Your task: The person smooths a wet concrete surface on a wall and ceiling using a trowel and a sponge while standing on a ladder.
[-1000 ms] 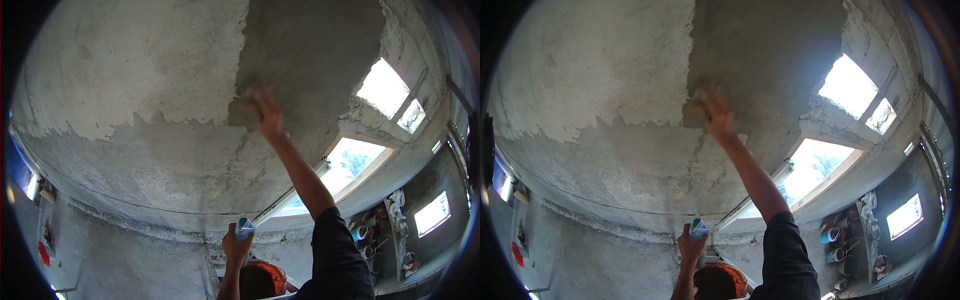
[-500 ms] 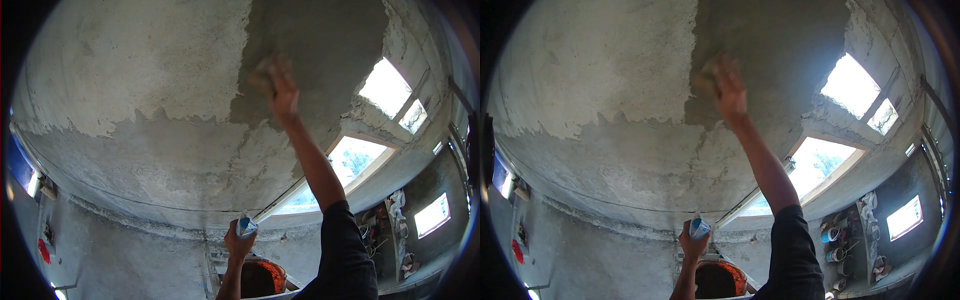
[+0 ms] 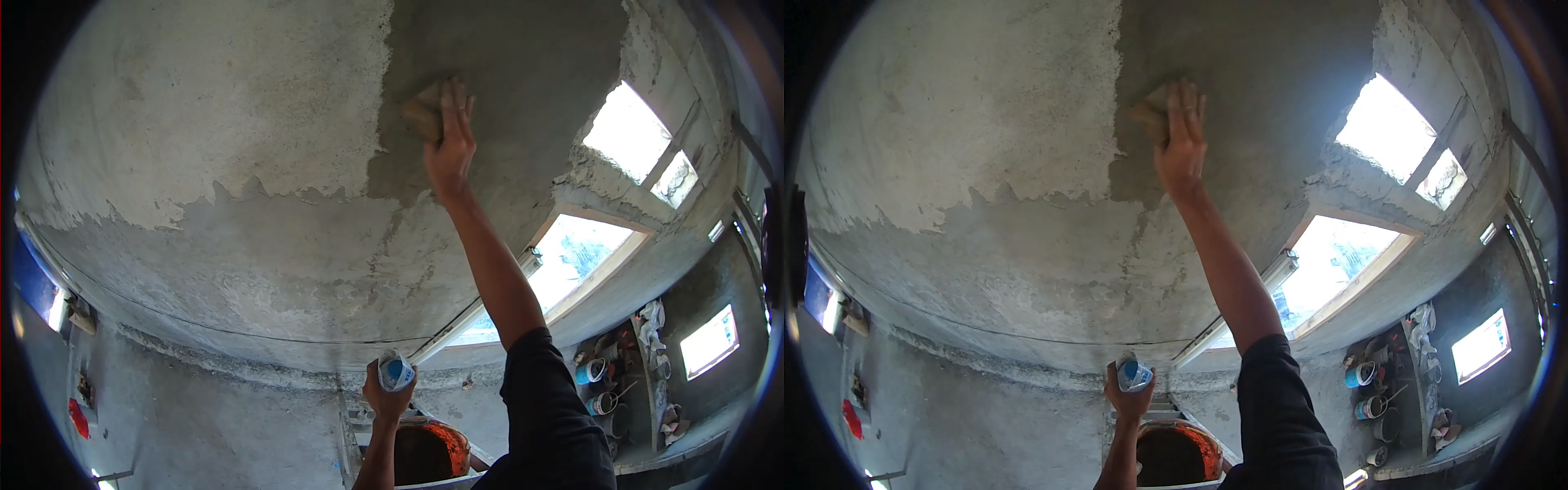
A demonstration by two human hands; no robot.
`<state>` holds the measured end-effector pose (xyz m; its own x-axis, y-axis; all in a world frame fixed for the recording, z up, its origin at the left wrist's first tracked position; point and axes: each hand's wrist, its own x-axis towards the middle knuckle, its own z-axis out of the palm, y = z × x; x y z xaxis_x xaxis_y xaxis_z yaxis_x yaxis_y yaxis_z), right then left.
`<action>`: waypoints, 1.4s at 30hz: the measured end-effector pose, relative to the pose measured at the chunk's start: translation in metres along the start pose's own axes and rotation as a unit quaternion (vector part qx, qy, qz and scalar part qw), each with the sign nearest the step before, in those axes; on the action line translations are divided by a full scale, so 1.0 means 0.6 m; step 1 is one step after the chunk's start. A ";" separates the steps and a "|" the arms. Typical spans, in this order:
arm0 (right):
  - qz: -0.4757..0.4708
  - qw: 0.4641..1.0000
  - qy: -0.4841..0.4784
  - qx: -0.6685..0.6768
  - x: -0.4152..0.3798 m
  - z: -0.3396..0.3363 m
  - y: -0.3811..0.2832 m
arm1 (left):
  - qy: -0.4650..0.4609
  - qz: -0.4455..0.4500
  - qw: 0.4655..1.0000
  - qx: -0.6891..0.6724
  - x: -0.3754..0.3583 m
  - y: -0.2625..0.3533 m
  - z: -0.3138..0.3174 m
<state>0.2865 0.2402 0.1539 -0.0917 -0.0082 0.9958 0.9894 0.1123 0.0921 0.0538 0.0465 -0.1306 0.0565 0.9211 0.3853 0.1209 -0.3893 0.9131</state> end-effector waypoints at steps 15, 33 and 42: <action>0.046 0.996 0.071 -0.031 0.014 0.036 0.038 | -0.042 -0.037 0.998 -0.032 -0.011 -0.003 0.006; 0.032 0.982 -0.174 0.070 -0.056 0.008 0.065 | -0.058 -0.042 0.997 -0.026 -0.006 0.004 0.011; 0.086 0.995 0.048 0.000 0.030 -0.048 0.064 | -0.066 -0.041 0.997 -0.029 -0.013 -0.010 0.014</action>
<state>0.3258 0.2154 0.1757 0.0897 -0.0841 0.9924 0.9896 0.1196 -0.0793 0.0609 0.0417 -0.1398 0.1785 0.9396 0.2920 0.0729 -0.3086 0.9484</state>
